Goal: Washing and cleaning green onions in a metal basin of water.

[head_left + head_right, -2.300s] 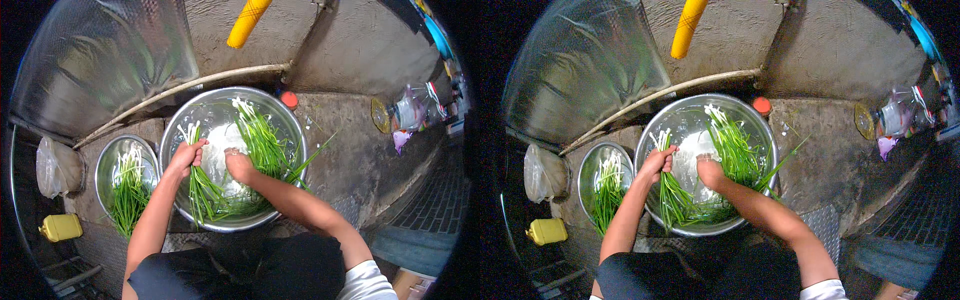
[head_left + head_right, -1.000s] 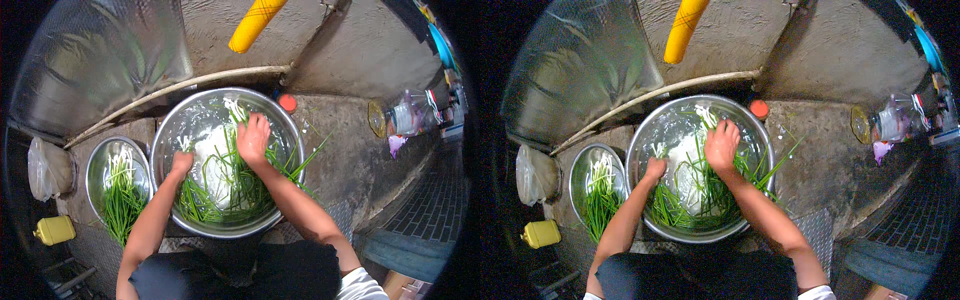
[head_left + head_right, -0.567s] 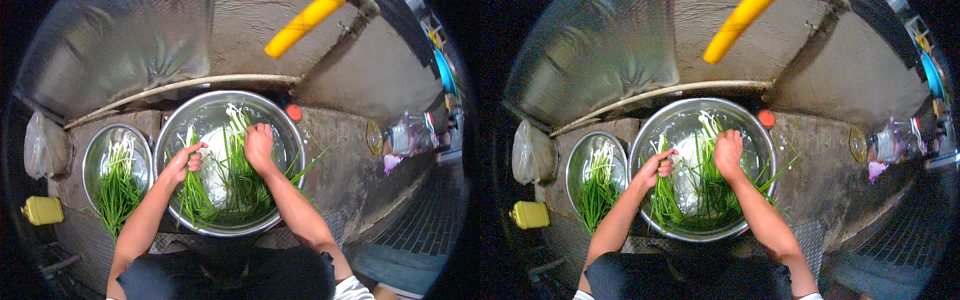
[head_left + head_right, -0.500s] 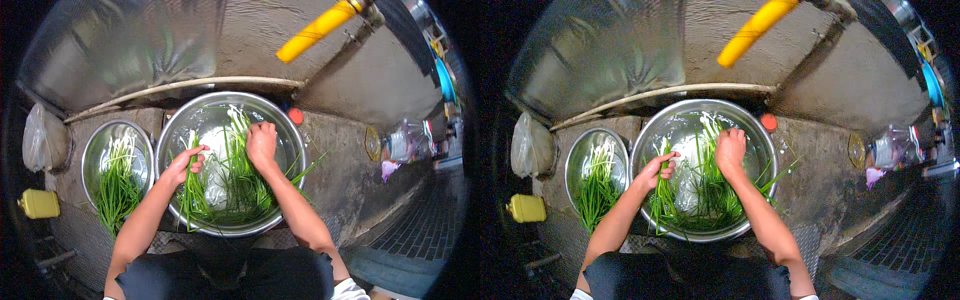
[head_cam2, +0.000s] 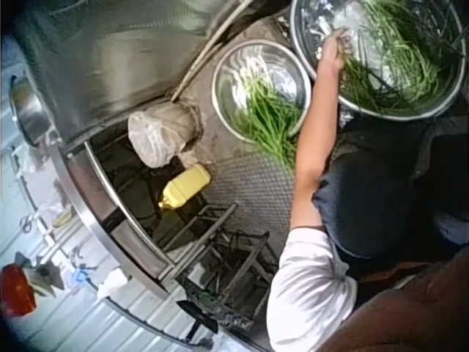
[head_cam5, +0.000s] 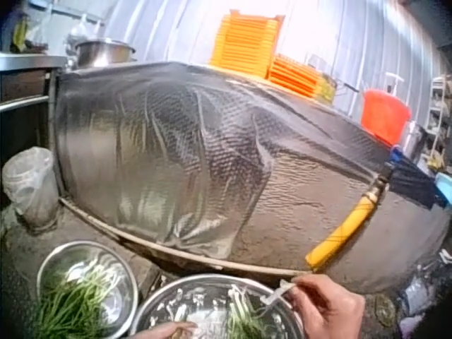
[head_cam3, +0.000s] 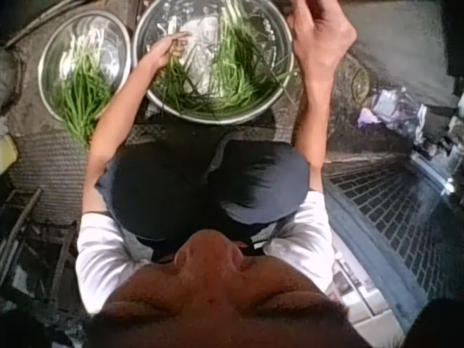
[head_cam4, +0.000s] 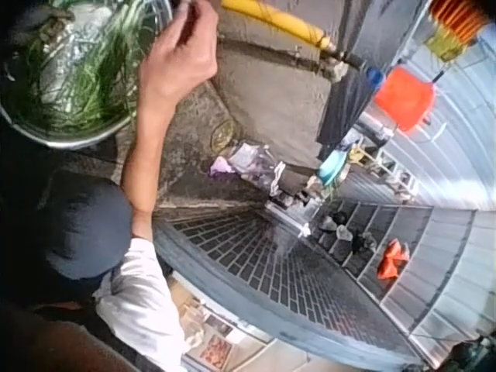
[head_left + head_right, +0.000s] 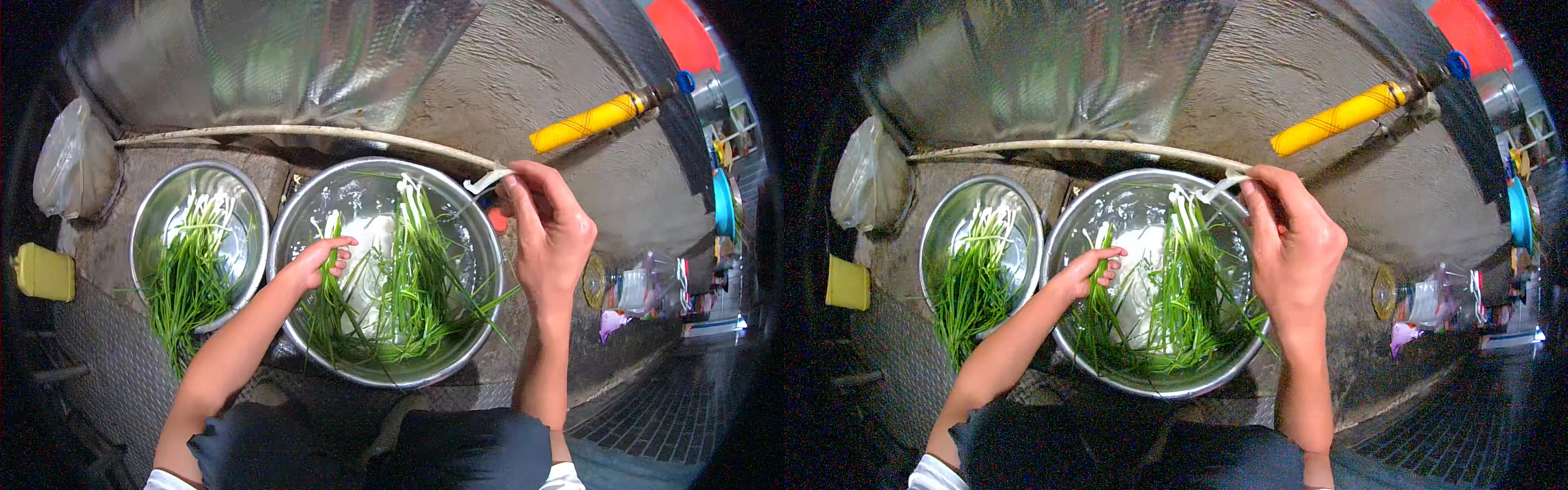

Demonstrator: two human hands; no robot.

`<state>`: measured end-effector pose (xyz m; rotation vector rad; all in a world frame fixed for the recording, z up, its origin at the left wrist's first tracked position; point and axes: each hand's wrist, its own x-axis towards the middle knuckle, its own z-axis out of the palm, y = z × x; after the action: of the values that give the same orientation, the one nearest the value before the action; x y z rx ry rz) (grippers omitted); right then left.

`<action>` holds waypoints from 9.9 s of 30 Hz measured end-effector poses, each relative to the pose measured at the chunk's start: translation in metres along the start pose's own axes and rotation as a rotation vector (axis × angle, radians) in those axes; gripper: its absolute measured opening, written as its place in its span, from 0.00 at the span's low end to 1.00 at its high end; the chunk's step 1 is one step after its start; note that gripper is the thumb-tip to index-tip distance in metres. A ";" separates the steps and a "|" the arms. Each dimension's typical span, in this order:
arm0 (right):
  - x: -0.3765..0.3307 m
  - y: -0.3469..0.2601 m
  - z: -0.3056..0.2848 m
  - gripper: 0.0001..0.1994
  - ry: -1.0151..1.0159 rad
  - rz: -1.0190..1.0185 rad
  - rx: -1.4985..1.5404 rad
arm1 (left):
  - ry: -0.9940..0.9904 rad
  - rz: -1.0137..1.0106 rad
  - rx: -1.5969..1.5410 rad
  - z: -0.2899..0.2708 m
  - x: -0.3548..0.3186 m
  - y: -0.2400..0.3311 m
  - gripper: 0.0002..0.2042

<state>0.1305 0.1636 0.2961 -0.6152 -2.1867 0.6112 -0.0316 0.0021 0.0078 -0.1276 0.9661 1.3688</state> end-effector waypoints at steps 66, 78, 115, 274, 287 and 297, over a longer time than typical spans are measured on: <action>-0.142 0.183 0.156 0.11 -0.860 1.260 1.155 | 0.233 0.264 0.215 0.029 -0.008 0.002 0.12; -0.131 0.201 0.158 0.27 -0.736 0.919 0.655 | 0.238 0.293 0.259 0.014 -0.001 -0.005 0.09; -0.207 0.162 0.201 0.10 -1.464 -0.119 -0.034 | 0.581 0.511 0.416 0.001 0.005 0.010 0.12; -0.153 0.194 0.186 0.14 -1.195 0.820 0.773 | 0.596 0.434 0.534 0.023 0.023 -0.016 0.06; -0.164 0.181 0.191 0.20 -0.637 0.378 0.332 | 0.417 0.333 0.550 0.014 0.030 -0.019 0.03; -0.155 0.174 0.180 0.15 -0.901 0.877 0.861 | 0.580 0.366 0.539 0.016 0.027 -0.017 0.05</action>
<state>0.1223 0.1634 0.0021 -0.8828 -1.9403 2.5038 -0.0119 0.0278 -0.0072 0.0723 1.8894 1.3731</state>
